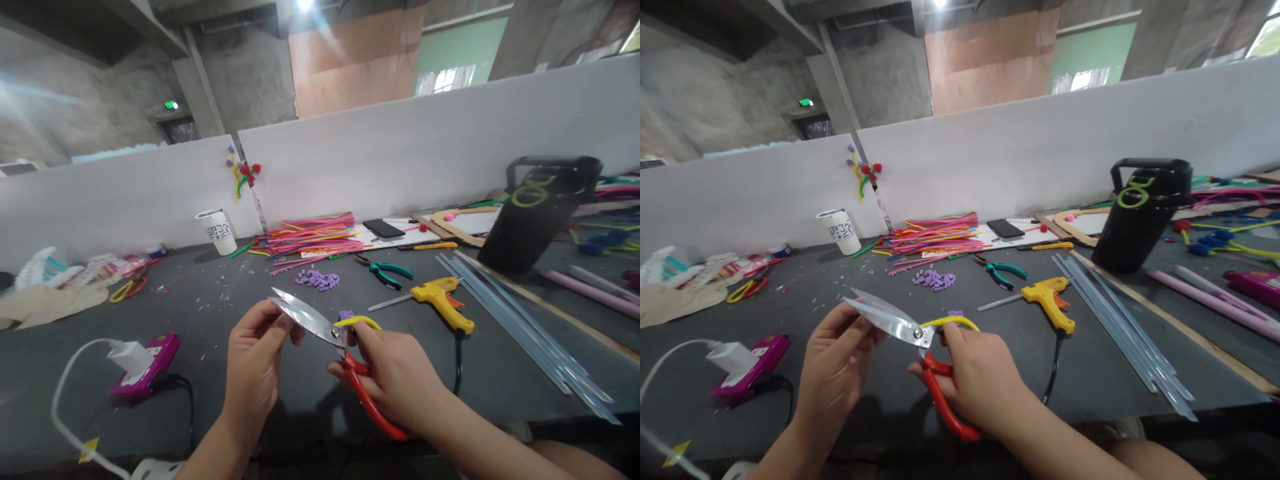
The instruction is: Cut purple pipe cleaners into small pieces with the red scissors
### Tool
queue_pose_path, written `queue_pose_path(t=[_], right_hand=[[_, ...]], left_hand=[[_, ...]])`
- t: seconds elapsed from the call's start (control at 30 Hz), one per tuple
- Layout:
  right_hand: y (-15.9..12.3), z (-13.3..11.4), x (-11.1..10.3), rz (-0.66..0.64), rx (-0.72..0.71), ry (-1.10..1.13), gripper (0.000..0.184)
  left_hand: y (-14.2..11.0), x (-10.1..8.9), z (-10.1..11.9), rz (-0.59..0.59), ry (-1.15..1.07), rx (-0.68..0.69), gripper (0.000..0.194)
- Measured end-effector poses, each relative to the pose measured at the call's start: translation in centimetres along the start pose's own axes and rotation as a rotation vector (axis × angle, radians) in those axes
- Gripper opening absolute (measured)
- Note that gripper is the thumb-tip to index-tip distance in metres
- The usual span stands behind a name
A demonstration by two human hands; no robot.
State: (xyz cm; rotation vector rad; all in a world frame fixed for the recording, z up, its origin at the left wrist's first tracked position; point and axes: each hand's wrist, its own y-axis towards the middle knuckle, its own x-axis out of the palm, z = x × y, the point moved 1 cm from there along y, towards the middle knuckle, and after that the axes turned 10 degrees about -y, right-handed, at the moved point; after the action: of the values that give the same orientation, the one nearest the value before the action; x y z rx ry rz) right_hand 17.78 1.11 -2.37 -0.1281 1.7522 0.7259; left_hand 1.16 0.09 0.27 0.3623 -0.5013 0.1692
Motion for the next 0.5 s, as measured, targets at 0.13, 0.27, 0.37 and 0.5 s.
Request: queue_pose_path(t=[0.13, 0.27, 0.37, 0.5], right_hand=[[-0.15, -0.01, -0.03, 0.01, -0.01, -0.003, 0.032], [-0.1, 0.14, 0.09, 0.031, -0.012, -0.017, 0.031], [0.09, 0.2, 0.05, 0.026, 0.01, 0.029, 0.029], [0.42, 0.09, -0.31, -0.089, 0.118, 0.33, 0.025]], left_hand=[[0.02, -0.02, -0.06, 0.012, 0.001, 0.002, 0.001], [0.12, 0.02, -0.07, 0.022, -0.029, -0.006, 0.002], [0.15, -0.01, 0.01, 0.023, -0.022, -0.003, 0.004], [0.12, -0.1, 0.05, -0.008, 0.075, -0.022, 0.003]])
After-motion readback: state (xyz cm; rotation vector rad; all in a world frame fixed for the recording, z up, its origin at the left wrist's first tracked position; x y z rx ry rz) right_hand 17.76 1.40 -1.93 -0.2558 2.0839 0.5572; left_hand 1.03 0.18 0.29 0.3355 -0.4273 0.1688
